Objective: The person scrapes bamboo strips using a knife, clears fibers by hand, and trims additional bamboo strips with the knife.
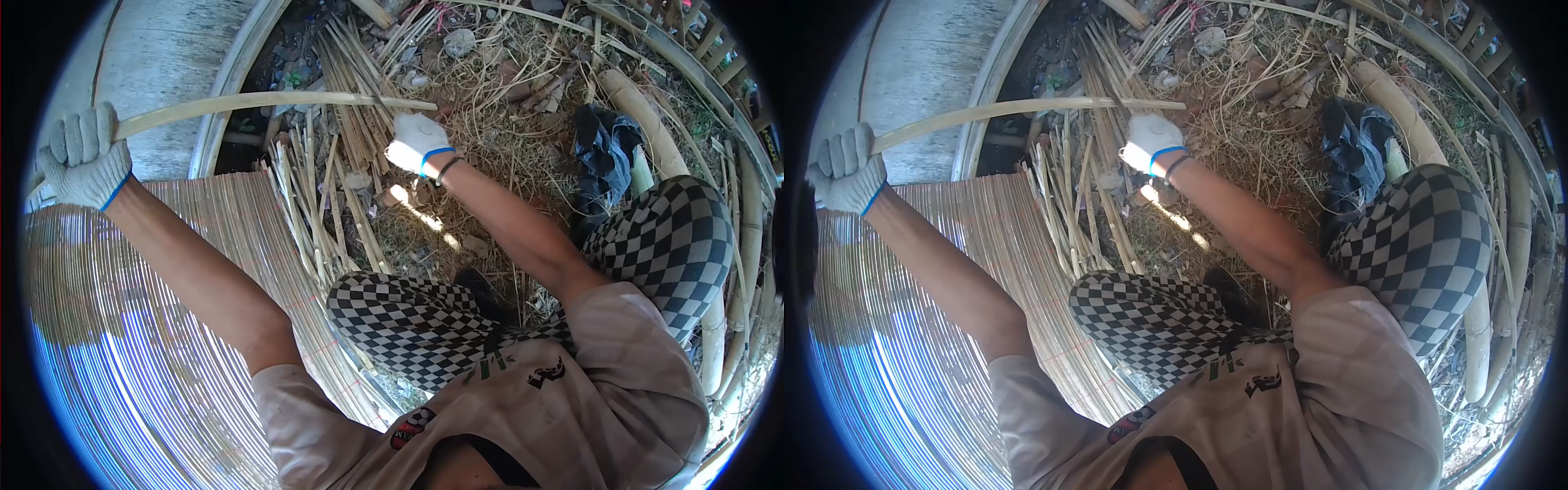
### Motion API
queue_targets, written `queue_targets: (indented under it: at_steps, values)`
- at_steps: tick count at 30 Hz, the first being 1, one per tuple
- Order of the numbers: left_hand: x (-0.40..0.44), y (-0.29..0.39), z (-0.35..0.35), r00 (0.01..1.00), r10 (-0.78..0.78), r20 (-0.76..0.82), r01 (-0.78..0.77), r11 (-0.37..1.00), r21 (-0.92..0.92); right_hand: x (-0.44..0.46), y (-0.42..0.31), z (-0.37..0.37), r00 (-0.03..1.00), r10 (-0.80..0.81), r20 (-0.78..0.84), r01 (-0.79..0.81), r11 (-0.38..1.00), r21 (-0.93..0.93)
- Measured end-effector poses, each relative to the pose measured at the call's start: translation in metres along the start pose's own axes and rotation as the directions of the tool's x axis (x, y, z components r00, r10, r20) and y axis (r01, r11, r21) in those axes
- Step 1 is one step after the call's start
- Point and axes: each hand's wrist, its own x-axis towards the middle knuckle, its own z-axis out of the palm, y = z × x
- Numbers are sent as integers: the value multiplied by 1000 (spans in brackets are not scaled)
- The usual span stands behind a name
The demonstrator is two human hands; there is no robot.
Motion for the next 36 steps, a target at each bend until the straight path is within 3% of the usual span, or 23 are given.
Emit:
queue_targets:
  at_steps: [3, 4, 7, 9, 10, 11, 13, 16, 19, 20, 22, 24, 26, 30, 33, 36]
  values:
    - [-1, -3, -9, 997, -35, 66, 42, 994, -105, -22, -46, -35, 966, -213, -145, 224, 973, 59]
    - [0, -5, -11, 996, -3, 89, 15, 991, -131, -12, -37, -9, 851, -310, -424, 395, 909, 130]
    - [10, 1, -8, 996, 3, 85, 4, 996, -86, -9, -35, -20, 952, -226, -204, 230, 973, -6]
    - [9, 1, -8, 999, 32, -20, -32, 999, -18, 7, 27, 25, 991, -29, -133, 43, 994, 103]
    - [7, 3, -9, 998, 42, -57, -41, 999, 14, 15, 57, 35, 977, 203, 57, -209, 968, 136]
    - [3, 6, -17, 998, 36, -59, -34, 999, 33, 9, 70, 26, 947, 268, 174, -296, 941, 163]
    - [16, 4, -18, 999, 37, -19, -36, 999, 29, 4, 57, 25, 962, 272, 23, -272, 962, 0]
    - [18, 4, -26, 1000, 10, 7, -9, 998, -56, 19, 42, 27, 989, 146, -8, -146, 989, -11]
    - [22, 7, -30, 999, 26, -42, -26, 1000, 7, 11, 23, 24, 990, 25, -140, -16, 998, 67]
    - [23, 8, -29, 999, 18, -38, -18, 1000, 3, 13, 35, 34, 985, 12, -172, 20, 983, 183]
    - [21, 10, -40, 1000, -16, 8, 16, 996, -89, 0, 78, 51, 987, 80, -137, -70, 995, 75]
    - [17, 8, -31, 995, -35, 96, 46, 992, -116, -4, 144, 73, 952, 285, 114, -274, 957, -98]
    - [15, 4, -24, 982, -42, 183, 67, 989, -134, -10, 190, 94, 926, 343, 156, -311, 929, -198]
    - [9, -14, -4, 951, 52, 305, 19, 975, -223, -11, 122, 50, 880, 440, 179, -441, 897, -32]
    - [6, -12, -11, 945, 81, 316, 16, 956, -294, -13, 73, 27, 964, 260, -50, -258, 965, 45]
    - [7, -28, 6, 874, 190, 447, -16, 931, -365, -15, 1, -8, 990, 81, -114, -60, 982, 181]
